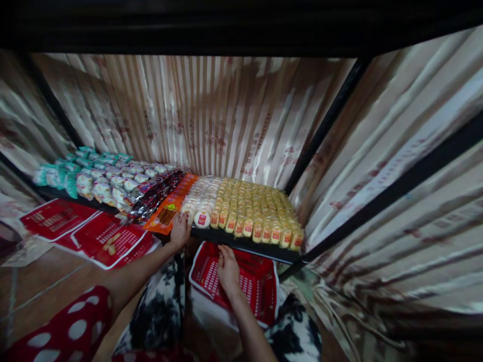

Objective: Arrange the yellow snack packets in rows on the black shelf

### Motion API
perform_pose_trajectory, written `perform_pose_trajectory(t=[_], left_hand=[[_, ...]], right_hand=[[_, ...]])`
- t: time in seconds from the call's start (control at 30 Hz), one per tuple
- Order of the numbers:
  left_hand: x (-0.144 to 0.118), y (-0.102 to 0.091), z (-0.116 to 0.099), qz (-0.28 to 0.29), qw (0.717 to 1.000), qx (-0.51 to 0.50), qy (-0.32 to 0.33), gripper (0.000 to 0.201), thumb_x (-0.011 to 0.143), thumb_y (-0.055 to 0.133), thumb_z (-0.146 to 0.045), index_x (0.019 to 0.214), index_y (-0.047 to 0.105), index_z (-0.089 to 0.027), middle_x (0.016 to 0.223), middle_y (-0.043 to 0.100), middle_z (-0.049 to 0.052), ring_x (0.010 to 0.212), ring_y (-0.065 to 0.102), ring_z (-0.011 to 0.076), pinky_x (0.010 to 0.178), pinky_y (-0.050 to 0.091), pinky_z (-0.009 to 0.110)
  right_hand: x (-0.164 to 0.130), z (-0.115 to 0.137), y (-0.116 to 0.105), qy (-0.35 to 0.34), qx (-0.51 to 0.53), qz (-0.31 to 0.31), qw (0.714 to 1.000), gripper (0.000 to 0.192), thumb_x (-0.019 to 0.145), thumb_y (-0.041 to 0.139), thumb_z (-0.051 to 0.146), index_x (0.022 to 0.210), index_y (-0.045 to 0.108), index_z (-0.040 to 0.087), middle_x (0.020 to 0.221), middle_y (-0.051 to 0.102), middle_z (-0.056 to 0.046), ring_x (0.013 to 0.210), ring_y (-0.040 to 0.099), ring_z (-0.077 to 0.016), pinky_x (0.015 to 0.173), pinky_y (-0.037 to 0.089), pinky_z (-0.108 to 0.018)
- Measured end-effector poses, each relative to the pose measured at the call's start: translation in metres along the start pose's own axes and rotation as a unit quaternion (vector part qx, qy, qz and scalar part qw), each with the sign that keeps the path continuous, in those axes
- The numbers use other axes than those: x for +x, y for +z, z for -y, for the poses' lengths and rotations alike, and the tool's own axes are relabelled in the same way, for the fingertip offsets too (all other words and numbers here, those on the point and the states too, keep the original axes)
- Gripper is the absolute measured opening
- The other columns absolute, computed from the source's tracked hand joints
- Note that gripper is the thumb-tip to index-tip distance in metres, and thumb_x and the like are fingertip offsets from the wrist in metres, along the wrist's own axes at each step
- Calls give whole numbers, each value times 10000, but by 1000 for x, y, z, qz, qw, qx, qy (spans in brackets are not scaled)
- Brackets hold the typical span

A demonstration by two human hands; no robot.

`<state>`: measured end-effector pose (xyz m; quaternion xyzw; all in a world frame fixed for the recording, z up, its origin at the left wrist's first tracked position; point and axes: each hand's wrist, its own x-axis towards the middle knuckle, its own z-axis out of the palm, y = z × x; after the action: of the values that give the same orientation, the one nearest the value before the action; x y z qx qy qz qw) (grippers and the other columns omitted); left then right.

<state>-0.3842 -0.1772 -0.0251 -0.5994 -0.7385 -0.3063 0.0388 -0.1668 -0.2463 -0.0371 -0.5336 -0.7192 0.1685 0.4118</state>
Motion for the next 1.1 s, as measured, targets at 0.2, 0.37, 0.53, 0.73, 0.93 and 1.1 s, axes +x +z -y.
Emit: perform_pose_trajectory(t=[0.2, 0.37, 0.53, 0.73, 0.93, 1.1], left_hand=[[0, 4, 7, -53, 997, -9, 52, 446, 809, 505, -189, 1250, 460, -133, 1315, 404, 192, 1240, 376, 304, 979, 382, 459], [0, 4, 1, -29, 984, -13, 177, 397, 825, 463, -153, 1216, 508, -207, 1302, 437, 131, 1255, 362, 277, 978, 389, 447], [1, 10, -9, 21, 975, 9, 223, 434, 785, 510, -162, 1219, 519, -177, 1329, 451, 139, 1296, 307, 314, 1022, 320, 504], [4, 16, -12, 34, 971, 2, 238, 440, 803, 476, -167, 1242, 504, -142, 1337, 473, 108, 1321, 287, 296, 1088, 233, 499], [8, 25, -13, 5, 973, -6, 230, 344, 822, 468, -151, 1148, 576, -166, 1280, 532, 92, 1293, 344, 278, 1079, 264, 485], [10, 28, -16, -18, 975, -12, 223, 293, 846, 464, -155, 1105, 599, -180, 1241, 564, 79, 1277, 372, 265, 1070, 283, 469]], right_hand=[[49, 28, 26, -52, -4, 57, 997, 372, 852, 358, 149, 1112, 624, 167, 1113, 623, -104, 1027, 579, -176, 926, 468, -329], [108, 37, 25, -77, -110, 46, 990, 328, 890, 393, 209, 1115, 631, 191, 1071, 658, -73, 1024, 536, -198, 927, 431, -345], [161, 40, 27, -123, -199, 88, 968, 311, 904, 417, 254, 1103, 643, 174, 1105, 653, -55, 1041, 489, -201, 961, 361, -318], [193, 40, 44, -126, -280, 157, 939, 268, 888, 439, 254, 1026, 660, 193, 1062, 664, -53, 1009, 489, -213, 926, 341, -320], [207, 40, 46, -131, -331, 213, 910, 194, 857, 478, 240, 896, 661, 191, 919, 671, -77, 916, 527, -204, 917, 328, -303], [211, 38, 44, -129, -307, 221, 917, 182, 857, 480, 228, 944, 631, 176, 936, 668, -76, 892, 547, -183, 937, 311, -287]])
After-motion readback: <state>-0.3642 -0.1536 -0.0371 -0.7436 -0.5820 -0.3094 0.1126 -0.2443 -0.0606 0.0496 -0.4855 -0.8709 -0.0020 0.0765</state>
